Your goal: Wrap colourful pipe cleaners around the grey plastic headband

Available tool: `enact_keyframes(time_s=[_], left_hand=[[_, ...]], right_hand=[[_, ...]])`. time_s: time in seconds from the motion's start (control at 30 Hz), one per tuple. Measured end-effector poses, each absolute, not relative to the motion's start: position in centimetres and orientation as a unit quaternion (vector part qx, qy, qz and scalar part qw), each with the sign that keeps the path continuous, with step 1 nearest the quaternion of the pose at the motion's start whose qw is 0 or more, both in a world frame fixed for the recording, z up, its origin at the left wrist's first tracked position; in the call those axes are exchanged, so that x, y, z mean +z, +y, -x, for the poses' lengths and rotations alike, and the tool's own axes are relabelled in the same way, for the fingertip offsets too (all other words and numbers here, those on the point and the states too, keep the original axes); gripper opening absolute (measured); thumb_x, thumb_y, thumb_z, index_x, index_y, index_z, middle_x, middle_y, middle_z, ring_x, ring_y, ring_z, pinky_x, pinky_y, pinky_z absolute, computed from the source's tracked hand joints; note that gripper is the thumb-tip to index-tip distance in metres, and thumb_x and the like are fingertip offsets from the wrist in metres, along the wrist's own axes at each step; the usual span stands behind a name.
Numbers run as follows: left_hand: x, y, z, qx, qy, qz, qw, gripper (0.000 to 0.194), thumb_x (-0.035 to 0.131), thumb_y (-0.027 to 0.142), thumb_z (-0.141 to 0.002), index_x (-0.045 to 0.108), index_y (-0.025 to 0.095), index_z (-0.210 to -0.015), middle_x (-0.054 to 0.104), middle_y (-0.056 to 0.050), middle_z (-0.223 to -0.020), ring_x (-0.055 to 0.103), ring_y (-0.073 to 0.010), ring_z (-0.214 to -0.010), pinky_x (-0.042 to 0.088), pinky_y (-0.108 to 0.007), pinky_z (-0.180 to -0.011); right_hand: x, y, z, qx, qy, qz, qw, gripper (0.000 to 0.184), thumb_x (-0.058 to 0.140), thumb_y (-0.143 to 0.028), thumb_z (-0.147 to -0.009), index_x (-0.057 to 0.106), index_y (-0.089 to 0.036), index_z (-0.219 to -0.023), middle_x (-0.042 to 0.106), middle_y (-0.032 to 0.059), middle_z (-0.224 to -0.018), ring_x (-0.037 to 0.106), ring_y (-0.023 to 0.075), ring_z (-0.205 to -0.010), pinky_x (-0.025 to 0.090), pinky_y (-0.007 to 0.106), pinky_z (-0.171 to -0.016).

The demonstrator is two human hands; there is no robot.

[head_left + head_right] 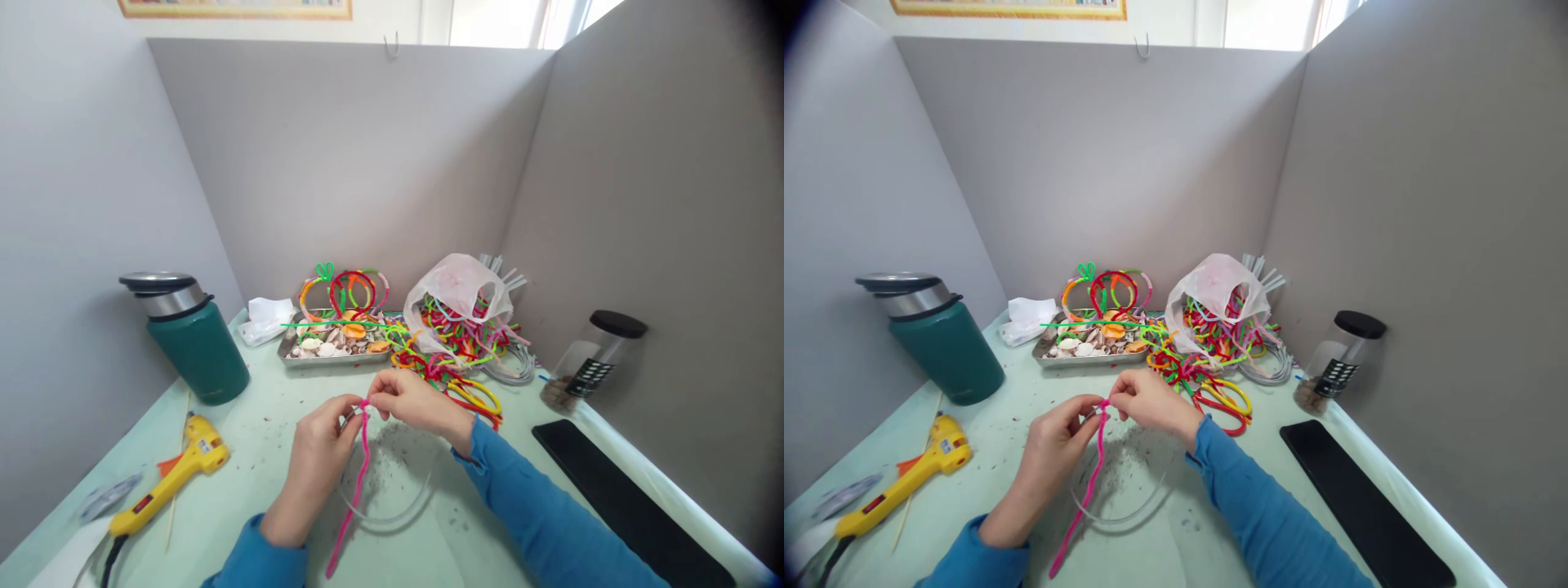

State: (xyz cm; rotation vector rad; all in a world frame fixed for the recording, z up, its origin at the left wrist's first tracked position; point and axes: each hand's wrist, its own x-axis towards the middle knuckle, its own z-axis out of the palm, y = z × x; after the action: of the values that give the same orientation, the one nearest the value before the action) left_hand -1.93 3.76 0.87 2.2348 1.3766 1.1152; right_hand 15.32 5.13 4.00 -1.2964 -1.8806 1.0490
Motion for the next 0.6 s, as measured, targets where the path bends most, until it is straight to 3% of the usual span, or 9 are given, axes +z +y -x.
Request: enact_keyframes(time_s=[0.13,0.33,0.5,0.6], left_hand=[[0.4,3.8,2.0,0.391,0.456,-0.791,0.118,0.018,0.054,0.018,-0.076,0.061,0.02,-0.092,0.06,0.001,-0.071,0.05,-0.0129,-0.059,0.036,-0.023,-0.057],[1.1,3.4,1.6,0.424,0.433,-0.779,0.159,0.017,0.051,0.021,-0.079,0.065,0.022,-0.089,0.06,-0.002,-0.072,0.053,-0.0155,-0.064,0.036,-0.024,-0.059],[1.4,3.3,1.5,0.449,0.446,-0.734,0.248,0.018,0.054,0.028,-0.08,0.069,0.021,-0.086,0.064,-0.003,-0.073,0.055,-0.0167,-0.066,0.039,-0.024,-0.061],[1.2,3.7,1.7,0.444,0.474,-0.67,0.36,0.021,0.059,0.035,-0.075,0.069,0.018,-0.08,0.061,0.0,-0.063,0.052,-0.0142,-0.056,0.039,-0.023,-0.053]], right_hand=[[4.1,5.1,-15.1,0.396,-0.707,0.496,0.313,0.007,0.05,-0.015,-0.072,0.057,-0.014,-0.07,0.055,-0.0032,-0.057,0.043,0.0061,-0.048,0.03,0.017,-0.043],[3.9,5.2,-15.1,0.393,-0.705,0.497,0.319,0.007,0.05,-0.017,-0.074,0.057,-0.015,-0.071,0.056,-0.0029,-0.057,0.043,0.0062,-0.047,0.03,0.017,-0.043],[4.0,5.1,-15.2,0.378,-0.715,0.497,0.313,0.008,0.05,-0.016,-0.074,0.057,-0.014,-0.072,0.056,-0.0022,-0.057,0.043,0.0063,-0.047,0.03,0.017,-0.043],[4.2,4.9,-15.2,0.366,-0.73,0.487,0.311,0.008,0.05,-0.016,-0.075,0.058,-0.014,-0.073,0.056,-0.002,-0.059,0.044,0.0064,-0.049,0.03,0.016,-0.044]])
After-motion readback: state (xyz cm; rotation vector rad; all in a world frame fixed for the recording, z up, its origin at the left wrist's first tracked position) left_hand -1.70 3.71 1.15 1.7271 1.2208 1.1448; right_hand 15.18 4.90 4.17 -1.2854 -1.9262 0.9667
